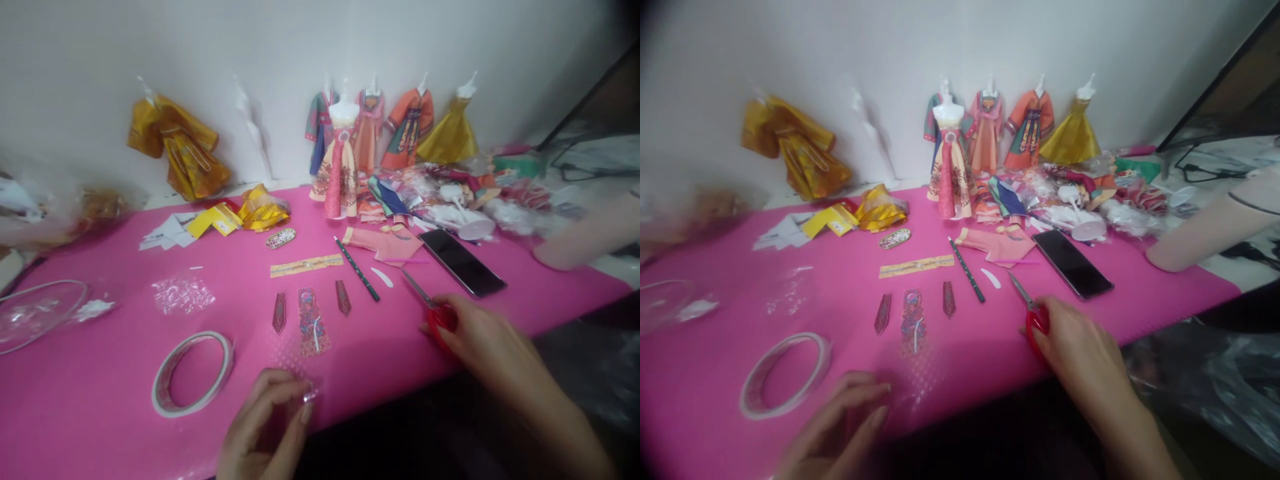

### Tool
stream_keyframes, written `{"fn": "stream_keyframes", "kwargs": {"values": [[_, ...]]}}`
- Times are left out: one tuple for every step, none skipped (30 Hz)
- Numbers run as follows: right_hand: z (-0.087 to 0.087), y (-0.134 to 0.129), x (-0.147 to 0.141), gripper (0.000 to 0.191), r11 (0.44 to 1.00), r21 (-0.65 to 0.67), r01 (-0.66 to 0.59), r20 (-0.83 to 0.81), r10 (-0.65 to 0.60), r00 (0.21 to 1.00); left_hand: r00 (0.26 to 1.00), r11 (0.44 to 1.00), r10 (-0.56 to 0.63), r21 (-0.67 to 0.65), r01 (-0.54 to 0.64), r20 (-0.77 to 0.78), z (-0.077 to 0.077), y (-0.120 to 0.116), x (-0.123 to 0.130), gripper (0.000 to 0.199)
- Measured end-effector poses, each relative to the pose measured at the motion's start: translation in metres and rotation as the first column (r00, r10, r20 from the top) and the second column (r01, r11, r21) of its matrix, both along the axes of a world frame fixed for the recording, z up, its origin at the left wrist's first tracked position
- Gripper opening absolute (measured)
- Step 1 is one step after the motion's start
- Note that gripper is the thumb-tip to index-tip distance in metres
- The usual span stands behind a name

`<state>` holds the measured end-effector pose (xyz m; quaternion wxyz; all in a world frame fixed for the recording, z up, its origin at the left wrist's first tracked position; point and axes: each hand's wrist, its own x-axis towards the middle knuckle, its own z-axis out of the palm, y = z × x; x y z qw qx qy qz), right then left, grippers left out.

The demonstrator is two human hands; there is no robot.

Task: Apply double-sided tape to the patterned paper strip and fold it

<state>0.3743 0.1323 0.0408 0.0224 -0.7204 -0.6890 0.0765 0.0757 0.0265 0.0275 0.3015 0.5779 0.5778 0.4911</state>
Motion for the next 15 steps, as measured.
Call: {"fn": "stream_keyframes", "kwargs": {"values": [[-0.001,0.000,0.002,0.029,1.000,0.008,-0.022,0.004,0.022,1.000,1.000,1.000,-0.002,0.004,0.002,0.002,0.000,0.000,0.002,0.019],[-0.003,-0.001,0.004,0.031,0.999,0.015,-0.046,0.004,0.046,0.999,1.000,1.000,0.002,0.003,-0.002,-0.001,0.000,0.000,0.003,0.020],[-0.003,-0.001,0.006,0.032,0.997,0.023,-0.069,0.001,0.069,0.998,1.000,1.000,0.004,-0.002,-0.004,-0.006,-0.001,0.000,0.004,0.020],[-0.004,-0.002,0.008,0.034,0.995,0.033,-0.089,-0.006,0.089,0.996,1.000,1.000,0.012,-0.008,-0.012,-0.010,-0.002,0.000,0.005,0.020],[-0.004,-0.002,0.010,0.036,0.994,0.044,-0.099,-0.014,0.100,0.995,1.000,1.000,0.018,-0.013,-0.018,-0.013,-0.003,0.000,0.005,0.019],[-0.004,-0.002,0.013,0.039,0.994,0.051,-0.098,-0.027,0.100,0.995,1.000,1.000,0.021,-0.016,-0.022,-0.013,-0.004,0.000,0.005,0.019],[-0.004,-0.003,0.015,0.041,0.994,0.050,-0.092,-0.048,0.095,0.994,1.000,1.000,0.023,-0.020,-0.023,-0.009,-0.006,-0.001,0.006,0.019],[-0.004,-0.002,0.016,0.042,0.996,0.049,-0.081,-0.075,0.084,0.994,1.000,1.000,0.019,-0.024,-0.019,-0.007,-0.007,-0.001,0.006,0.018],[-0.005,-0.001,0.018,0.043,0.997,0.048,-0.067,-0.103,0.072,0.992,1.000,1.000,0.010,-0.024,-0.011,-0.007,-0.008,-0.001,0.006,0.017],[-0.006,0.000,0.019,0.043,0.997,0.049,-0.057,-0.127,0.063,0.990,1.000,1.000,-0.001,-0.025,0.001,-0.009,-0.009,-0.001,0.006,0.017],[-0.007,0.002,0.019,0.042,0.997,0.056,-0.051,-0.143,0.059,0.988,1.000,0.999,-0.014,-0.030,0.014,-0.011,-0.010,-0.001,0.007,0.016],[-0.009,0.004,0.020,0.042,0.996,0.067,-0.052,-0.151,0.062,0.987,1.000,0.999,-0.021,-0.034,0.021,-0.012,-0.011,-0.001,0.007,0.015],[-0.012,0.006,0.020,0.043,0.995,0.081,-0.060,-0.150,0.072,0.986,1.000,0.999,-0.026,-0.038,0.025,-0.012,-0.011,-0.001,0.007,0.015],[-0.015,0.008,0.021,0.045,0.992,0.094,-0.079,-0.144,0.092,0.985,1.000,0.999,-0.026,-0.042,0.026,-0.007,-0.011,-0.001,0.008,0.015],[-0.018,0.010,0.021,0.046,0.988,0.105,-0.110,-0.133,0.123,0.983,1.000,0.998,-0.022,-0.051,0.022,0.002,-0.011,-0.001,0.008,0.015]]}}
